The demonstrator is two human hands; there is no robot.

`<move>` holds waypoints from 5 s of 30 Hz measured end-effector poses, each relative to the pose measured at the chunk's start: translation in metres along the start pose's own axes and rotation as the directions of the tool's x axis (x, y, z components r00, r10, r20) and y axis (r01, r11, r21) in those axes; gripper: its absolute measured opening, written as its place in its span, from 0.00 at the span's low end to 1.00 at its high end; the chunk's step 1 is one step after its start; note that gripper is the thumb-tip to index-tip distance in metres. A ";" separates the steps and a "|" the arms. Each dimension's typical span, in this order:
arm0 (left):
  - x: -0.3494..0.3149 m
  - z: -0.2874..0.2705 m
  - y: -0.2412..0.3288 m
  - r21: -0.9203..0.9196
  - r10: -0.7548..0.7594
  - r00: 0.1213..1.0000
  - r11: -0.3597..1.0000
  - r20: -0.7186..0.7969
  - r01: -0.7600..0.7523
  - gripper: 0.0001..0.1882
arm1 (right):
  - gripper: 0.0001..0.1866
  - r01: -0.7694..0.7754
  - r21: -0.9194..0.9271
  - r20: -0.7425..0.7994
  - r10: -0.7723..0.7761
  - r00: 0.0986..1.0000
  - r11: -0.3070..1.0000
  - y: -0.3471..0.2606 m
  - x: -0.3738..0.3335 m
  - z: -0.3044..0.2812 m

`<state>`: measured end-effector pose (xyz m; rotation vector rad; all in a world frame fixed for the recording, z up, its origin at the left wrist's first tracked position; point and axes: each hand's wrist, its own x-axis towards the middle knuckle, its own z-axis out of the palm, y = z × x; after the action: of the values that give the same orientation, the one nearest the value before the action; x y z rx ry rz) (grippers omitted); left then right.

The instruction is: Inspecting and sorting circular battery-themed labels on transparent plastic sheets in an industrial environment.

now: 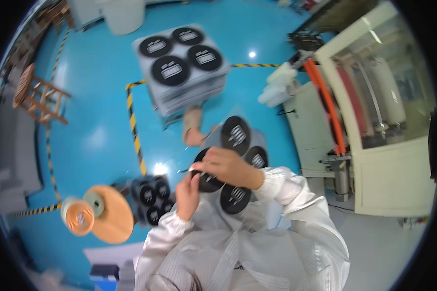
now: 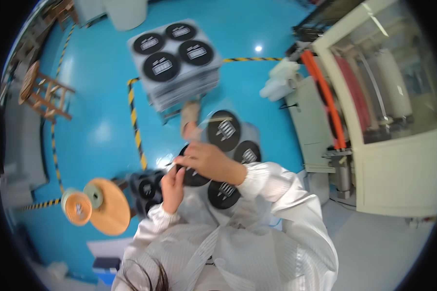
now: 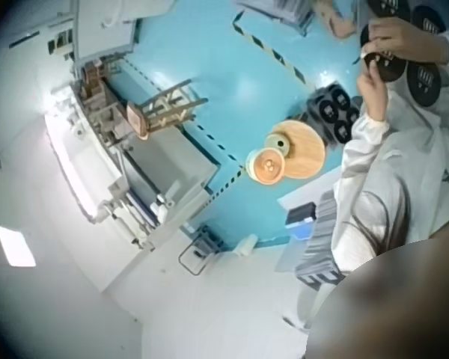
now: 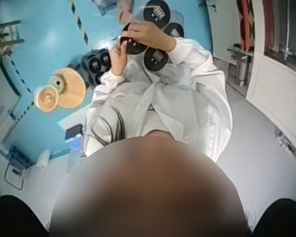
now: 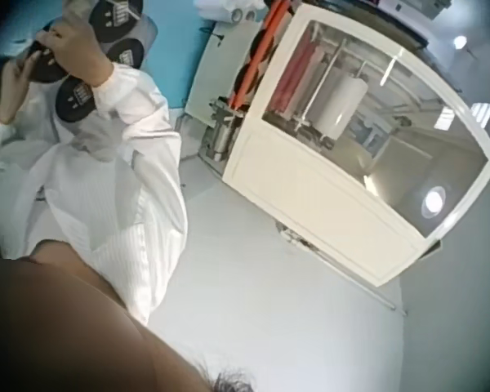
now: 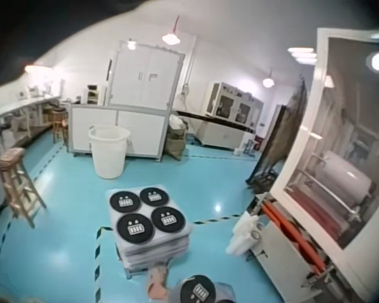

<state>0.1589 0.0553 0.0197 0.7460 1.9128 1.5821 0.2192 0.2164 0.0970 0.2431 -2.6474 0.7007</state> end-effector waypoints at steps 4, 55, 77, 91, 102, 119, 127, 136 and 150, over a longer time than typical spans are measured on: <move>0.004 -0.005 0.003 -0.057 -0.120 0.992 0.991 0.040 0.122 0.12 | 0.19 0.021 -0.095 0.067 -0.015 0.998 0.995 0.028 -0.003 -0.001; 0.225 -0.012 0.012 0.705 0.479 0.813 0.698 -0.332 -0.124 0.37 | 0.15 -0.634 0.474 -0.593 0.754 0.283 0.611 -0.020 -0.123 -0.109; -0.172 -0.073 -0.354 0.525 -0.532 0.713 0.486 -0.456 0.699 0.22 | 0.15 -0.563 0.778 -0.209 0.960 0.185 0.278 -0.019 -0.202 -0.008; -0.152 -0.132 -0.417 0.535 -0.557 0.677 0.424 -0.482 0.731 0.32 | 0.15 -0.587 0.765 -0.247 0.963 0.111 0.264 -0.045 -0.212 0.010; -0.139 -0.121 -0.400 0.354 -0.693 0.673 0.580 -0.260 0.734 0.25 | 0.13 -0.579 0.750 -0.294 0.945 0.144 0.321 -0.024 -0.209 0.009; -0.307 -0.156 -0.014 0.272 -0.144 0.557 0.756 -0.818 0.595 0.14 | 0.10 -0.546 0.556 0.016 0.649 0.761 0.627 0.190 -0.181 0.038; -0.473 -0.189 0.060 0.285 0.057 -0.551 0.897 -0.833 -0.338 0.32 | 0.15 -0.568 0.613 -0.025 0.732 0.680 0.549 0.184 -0.203 0.007; -0.599 -0.224 0.160 0.554 -0.081 -0.971 0.809 -0.224 -0.195 0.28 | 0.15 -0.560 0.654 -0.025 0.754 0.656 0.509 0.194 -0.197 0.015; -0.555 -0.223 0.245 0.814 0.248 -0.930 0.575 -0.271 -0.084 0.19 | 0.13 -0.514 0.692 -0.032 0.732 0.680 0.507 0.170 -0.206 0.016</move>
<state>0.4064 -0.4544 0.3309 -1.1985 2.6080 4.3065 0.3567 0.3679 -0.0749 -0.6886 -2.0174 1.7223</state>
